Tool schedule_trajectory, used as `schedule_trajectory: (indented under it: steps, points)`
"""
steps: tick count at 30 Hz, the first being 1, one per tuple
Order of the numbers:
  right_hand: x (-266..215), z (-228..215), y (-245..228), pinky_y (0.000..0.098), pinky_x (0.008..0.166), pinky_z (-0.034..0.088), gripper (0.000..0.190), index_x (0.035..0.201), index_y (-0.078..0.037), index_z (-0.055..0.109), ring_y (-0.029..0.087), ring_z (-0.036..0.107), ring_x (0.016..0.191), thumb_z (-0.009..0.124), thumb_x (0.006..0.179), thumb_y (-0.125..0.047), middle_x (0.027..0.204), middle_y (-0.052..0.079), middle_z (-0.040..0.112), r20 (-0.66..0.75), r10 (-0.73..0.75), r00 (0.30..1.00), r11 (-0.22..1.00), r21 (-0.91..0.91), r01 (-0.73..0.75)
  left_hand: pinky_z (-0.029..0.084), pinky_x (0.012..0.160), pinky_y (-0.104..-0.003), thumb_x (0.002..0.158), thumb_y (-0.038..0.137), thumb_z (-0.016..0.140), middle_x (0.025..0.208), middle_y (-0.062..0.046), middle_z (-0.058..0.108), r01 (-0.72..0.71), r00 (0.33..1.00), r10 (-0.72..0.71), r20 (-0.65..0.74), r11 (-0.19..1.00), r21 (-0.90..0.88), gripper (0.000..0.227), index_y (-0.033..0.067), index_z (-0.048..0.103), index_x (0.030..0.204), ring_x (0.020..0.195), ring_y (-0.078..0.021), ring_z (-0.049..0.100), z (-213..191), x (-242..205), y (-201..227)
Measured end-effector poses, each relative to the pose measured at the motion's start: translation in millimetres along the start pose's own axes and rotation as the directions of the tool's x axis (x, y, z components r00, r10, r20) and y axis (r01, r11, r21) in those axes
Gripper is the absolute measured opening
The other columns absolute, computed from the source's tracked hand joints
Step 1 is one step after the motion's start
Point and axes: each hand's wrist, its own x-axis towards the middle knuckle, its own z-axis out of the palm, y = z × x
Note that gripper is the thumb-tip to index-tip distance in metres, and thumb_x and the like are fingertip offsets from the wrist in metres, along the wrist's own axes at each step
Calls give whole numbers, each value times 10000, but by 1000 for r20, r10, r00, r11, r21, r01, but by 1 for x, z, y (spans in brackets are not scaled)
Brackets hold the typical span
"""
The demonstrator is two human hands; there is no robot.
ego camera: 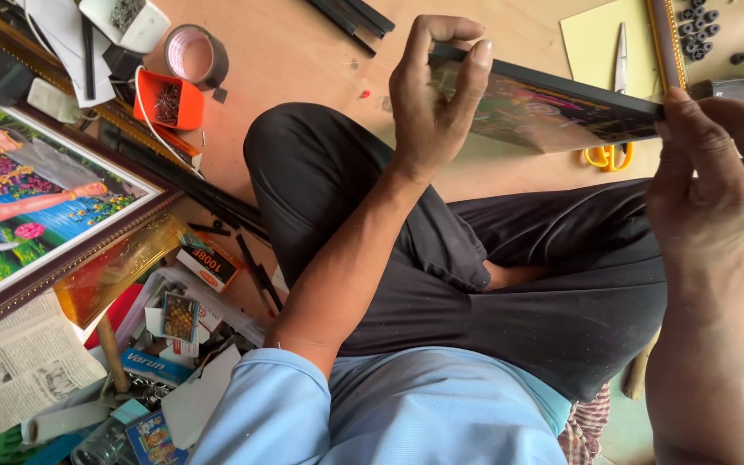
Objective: The recorder is assembling a picture frame by cleaning the glass and picture, and then attaching the frame border material.
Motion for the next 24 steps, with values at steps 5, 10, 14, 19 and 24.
schedule_trajectory:
  steps: [5, 10, 14, 19, 24]
  points:
    - [-11, -3, 5, 323, 968, 477, 286, 1315, -66, 766, 230, 647, 1011, 659, 1052, -26, 1133, 74, 715, 43, 84, 996, 995, 51, -86, 537, 644, -202, 1089, 227, 604, 872, 6, 642, -21, 998, 27, 59, 995, -97, 137, 94, 576, 1072, 695, -31, 619, 3, 0, -10]
    - [9, -6, -3, 344, 980, 480, 239, 1239, -85, 789, 243, 636, 990, 701, 1019, -53, 1100, 64, 734, -4, 12, 1000, 1000, -18, -12, 467, 566, -204, 1094, 212, 583, 760, 24, 578, -33, 997, 39, 70, 996, -87, 135, 90, 547, 1049, 615, -26, 557, 0, 0, -8]
    - [29, -9, -8, 385, 1070, 444, 187, 1208, -139, 797, 196, 624, 960, 746, 1033, -95, 1044, 28, 721, -99, -136, 986, 986, -110, 125, 292, 480, -185, 1106, 197, 514, 644, 63, 430, 45, 994, -29, 102, 986, -162, 167, 81, 536, 987, 554, -7, 385, 0, 1, -16]
    - [22, -15, -11, 369, 1105, 437, 277, 1267, -169, 795, 198, 583, 914, 718, 1016, -82, 1057, 19, 729, -58, -59, 997, 995, -84, 54, 352, 591, -213, 1169, 236, 415, 796, 19, 515, 12, 997, 0, 82, 989, -149, 273, 85, 568, 1001, 639, -11, 396, -6, -3, -5]
    - [24, -16, -11, 357, 1071, 418, 220, 1233, -152, 741, 190, 579, 933, 697, 1027, -86, 1115, -2, 733, -59, -58, 997, 996, -71, 54, 490, 732, -248, 1111, 192, 466, 1074, -27, 669, -25, 1000, 23, 20, 996, 90, 220, 66, 606, 1224, 836, -66, 573, 5, 12, 39]
